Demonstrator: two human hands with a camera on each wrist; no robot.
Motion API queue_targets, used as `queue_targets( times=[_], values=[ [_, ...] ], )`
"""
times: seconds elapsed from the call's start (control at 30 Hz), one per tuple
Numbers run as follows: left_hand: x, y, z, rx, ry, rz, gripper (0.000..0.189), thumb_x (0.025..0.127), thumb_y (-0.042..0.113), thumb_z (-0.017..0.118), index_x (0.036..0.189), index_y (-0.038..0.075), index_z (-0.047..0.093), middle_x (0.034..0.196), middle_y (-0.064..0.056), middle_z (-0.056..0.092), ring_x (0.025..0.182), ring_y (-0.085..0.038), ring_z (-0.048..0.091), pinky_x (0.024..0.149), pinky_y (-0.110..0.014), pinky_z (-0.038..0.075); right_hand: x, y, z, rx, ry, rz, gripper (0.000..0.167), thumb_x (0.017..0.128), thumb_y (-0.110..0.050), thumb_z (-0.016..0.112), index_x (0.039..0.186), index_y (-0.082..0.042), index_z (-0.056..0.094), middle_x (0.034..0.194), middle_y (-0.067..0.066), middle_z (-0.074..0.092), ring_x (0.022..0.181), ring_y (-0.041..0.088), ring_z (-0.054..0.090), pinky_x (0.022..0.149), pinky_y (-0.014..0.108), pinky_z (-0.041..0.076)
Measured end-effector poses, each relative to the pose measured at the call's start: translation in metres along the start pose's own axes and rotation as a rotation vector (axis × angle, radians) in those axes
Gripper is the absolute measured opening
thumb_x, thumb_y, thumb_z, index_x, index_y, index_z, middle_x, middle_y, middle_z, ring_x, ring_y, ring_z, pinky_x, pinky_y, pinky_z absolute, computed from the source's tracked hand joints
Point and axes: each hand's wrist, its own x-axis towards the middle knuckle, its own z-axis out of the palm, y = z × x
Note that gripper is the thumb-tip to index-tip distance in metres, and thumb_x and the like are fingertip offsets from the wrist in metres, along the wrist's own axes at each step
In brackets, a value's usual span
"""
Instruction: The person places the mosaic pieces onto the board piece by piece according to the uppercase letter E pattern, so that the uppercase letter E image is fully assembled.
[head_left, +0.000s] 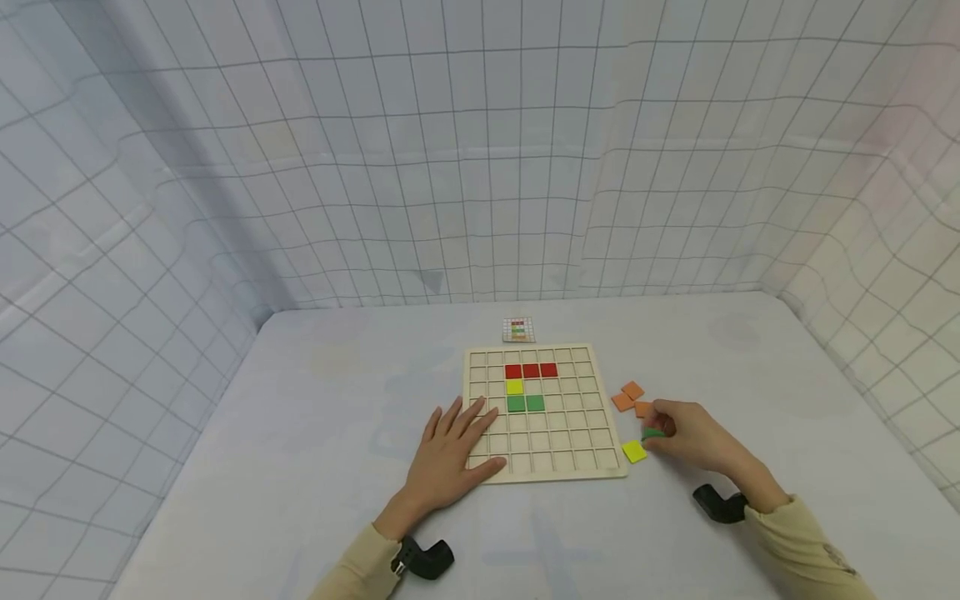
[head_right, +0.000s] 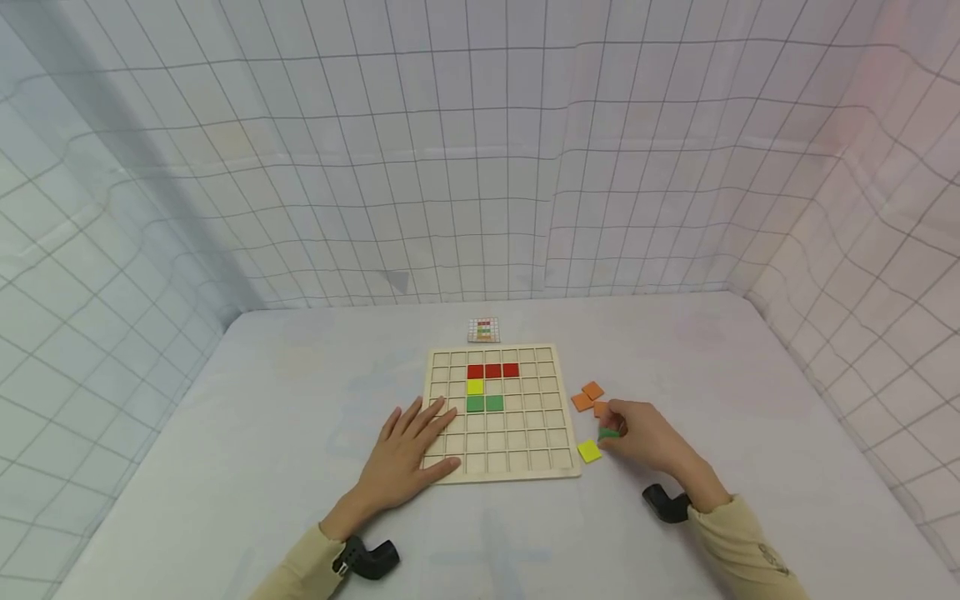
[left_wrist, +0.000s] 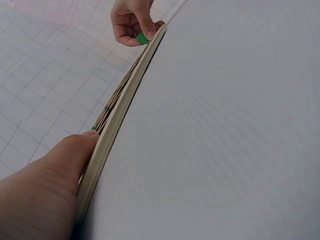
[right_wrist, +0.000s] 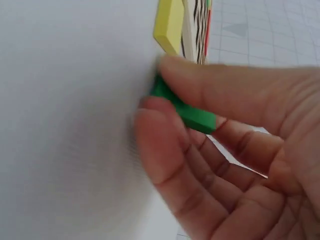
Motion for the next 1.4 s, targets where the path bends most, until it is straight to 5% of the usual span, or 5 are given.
queue_targets(
  times=[0.33, 0.53, 0.83, 1.4],
  values=[
    [0.0, -0.001, 0.0, 0.005, 0.006, 0.009, 0.072, 0.09, 0.064, 0.045, 0.149, 0.024, 0.036, 0.154, 0.0, 0.027, 0.141, -0.03, 0.017, 0.111, -0.051, 0.007, 0.017, -0.014, 0.006, 0.019, 0.123, -0.081, 0.013, 0.083, 0.0, 0.068, 0.092, -0.008, 0.07, 0.093, 0.001, 0.067, 0.074, 0.012, 0.058, 0.063, 0.027, 0.049],
    [-0.001, 0.0, -0.002, 0.004, -0.005, 0.005, 0.072, 0.09, 0.064, 0.045, 0.149, 0.024, 0.035, 0.154, -0.001, 0.027, 0.141, -0.03, 0.016, 0.111, -0.051, 0.007, 0.037, -0.032, 0.018, 0.026, 0.109, -0.192, 0.018, 0.085, 0.005, 0.063, 0.097, -0.005, 0.071, 0.088, -0.002, 0.059, 0.07, 0.01, 0.05, 0.06, 0.025, 0.045],
    [-0.001, 0.002, -0.005, -0.004, -0.014, -0.005, 0.071, 0.09, 0.063, 0.047, 0.148, 0.023, 0.036, 0.154, 0.0, 0.027, 0.141, -0.029, 0.016, 0.111, -0.051, 0.007, 0.071, -0.054, 0.038, 0.067, 0.059, -0.23, 0.012, 0.085, 0.001, 0.066, 0.093, -0.007, 0.069, 0.079, -0.006, 0.058, 0.068, 0.011, 0.05, 0.061, 0.026, 0.045],
    [-0.001, 0.004, -0.006, -0.007, 0.001, 0.001, 0.071, 0.09, 0.063, 0.046, 0.148, 0.022, 0.038, 0.153, -0.002, 0.028, 0.14, -0.031, 0.018, 0.11, -0.053, 0.009, 0.09, -0.066, 0.046, 0.014, 0.031, -0.147, 0.007, 0.085, -0.003, 0.068, 0.09, -0.008, 0.07, 0.086, -0.003, 0.062, 0.068, 0.011, 0.053, 0.059, 0.028, 0.045]
  ],
)
